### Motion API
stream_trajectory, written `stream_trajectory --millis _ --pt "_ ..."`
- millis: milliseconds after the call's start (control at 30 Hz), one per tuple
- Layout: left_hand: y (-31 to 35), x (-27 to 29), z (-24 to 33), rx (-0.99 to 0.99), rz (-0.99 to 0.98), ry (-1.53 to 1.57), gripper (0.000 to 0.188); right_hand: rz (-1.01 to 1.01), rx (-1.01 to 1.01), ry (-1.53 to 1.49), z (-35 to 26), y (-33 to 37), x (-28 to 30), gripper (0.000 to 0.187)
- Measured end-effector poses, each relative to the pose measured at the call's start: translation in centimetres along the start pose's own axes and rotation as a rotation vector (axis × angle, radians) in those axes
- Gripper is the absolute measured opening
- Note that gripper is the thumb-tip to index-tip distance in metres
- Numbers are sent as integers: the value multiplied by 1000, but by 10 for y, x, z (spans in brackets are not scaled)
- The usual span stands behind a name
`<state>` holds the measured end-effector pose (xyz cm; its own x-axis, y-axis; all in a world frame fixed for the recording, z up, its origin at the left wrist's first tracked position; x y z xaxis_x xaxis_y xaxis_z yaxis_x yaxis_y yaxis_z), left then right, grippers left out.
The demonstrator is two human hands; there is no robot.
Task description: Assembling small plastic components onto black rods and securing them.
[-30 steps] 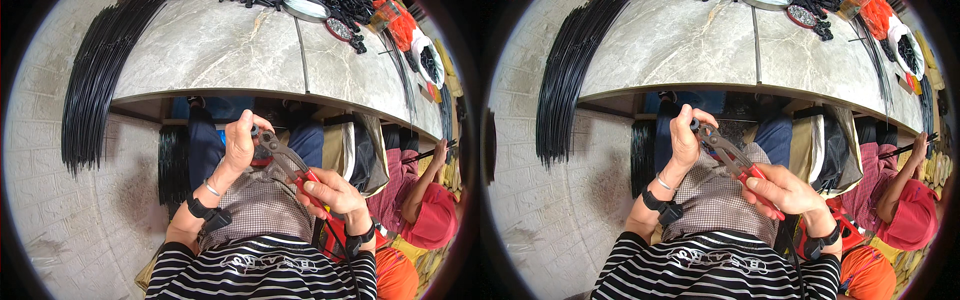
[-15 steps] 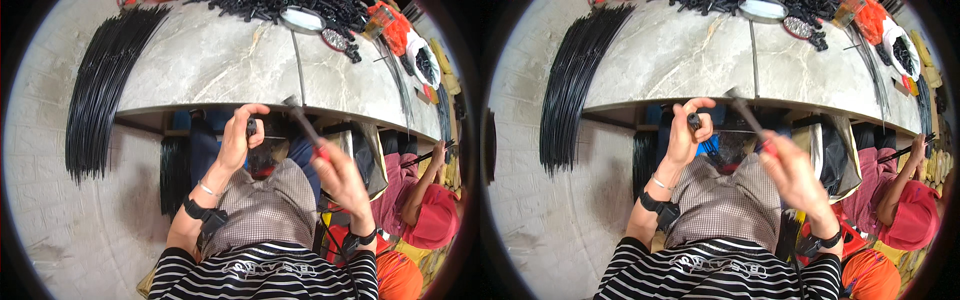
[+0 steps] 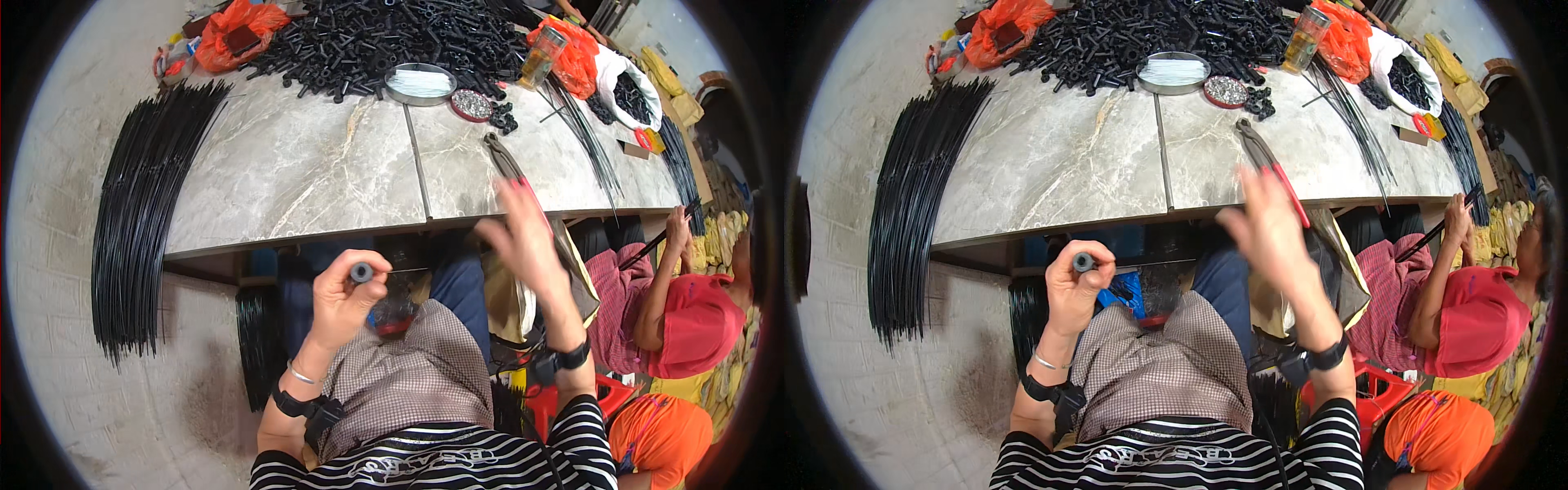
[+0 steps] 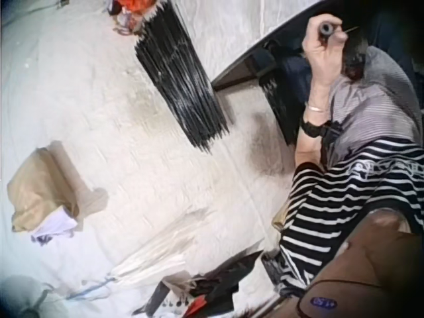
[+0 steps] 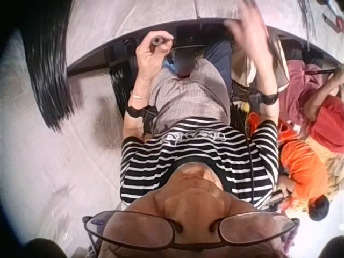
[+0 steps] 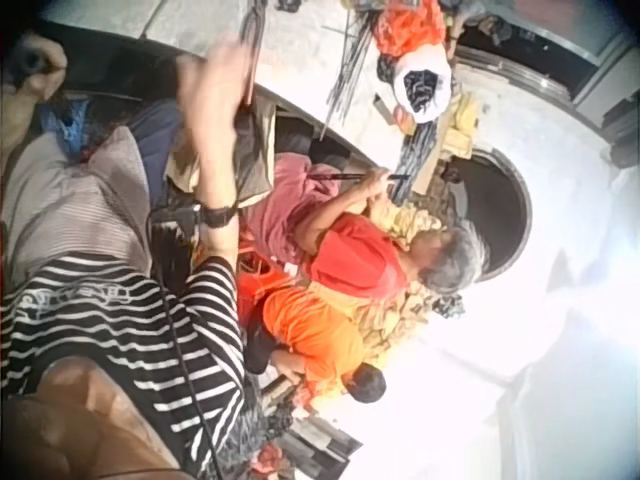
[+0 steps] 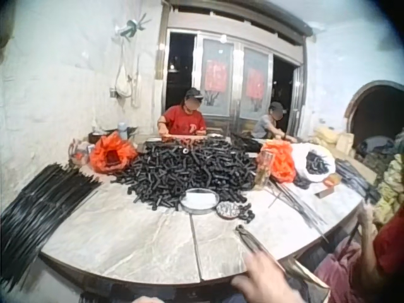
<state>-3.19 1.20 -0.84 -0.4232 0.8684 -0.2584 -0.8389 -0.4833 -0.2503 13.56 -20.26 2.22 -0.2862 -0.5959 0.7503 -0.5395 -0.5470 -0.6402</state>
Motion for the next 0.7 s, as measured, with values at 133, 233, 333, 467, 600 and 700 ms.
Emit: stream_trajectory --millis 133,233,333,467,600,700 --pt "8 -37 22 -49 -48 21 33 -632 -72 -628 -97 -3 14 63" --pt "3 -74 32 -399 -247 -76 51 -367 -244 -914 -96 46 8 54" --pt "3 -61 37 -675 -214 -256 116 12 -498 -499 -116 34 31 47" --pt "12 -18 50 -630 -108 -517 99 165 -685 -561 -64 22 103 26" --pt "54 30 41 -472 -159 -864 33 -314 -495 -892 -51 25 81 58" --pt "109 104 14 -251 103 -873 31 -660 -585 -1059 -132 15 27 97"
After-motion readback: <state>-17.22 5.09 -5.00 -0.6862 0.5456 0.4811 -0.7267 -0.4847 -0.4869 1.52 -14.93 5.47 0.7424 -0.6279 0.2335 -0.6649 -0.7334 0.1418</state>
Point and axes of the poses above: each hand's wrist, its own y-axis away from the middle knuckle, its own x-axis out of the back of the hand, z = x × y, the point moved 1 cm from there along -y, towards the middle knuckle, and after that the axes turned 10 degrees about z, right-handed, at the moved point
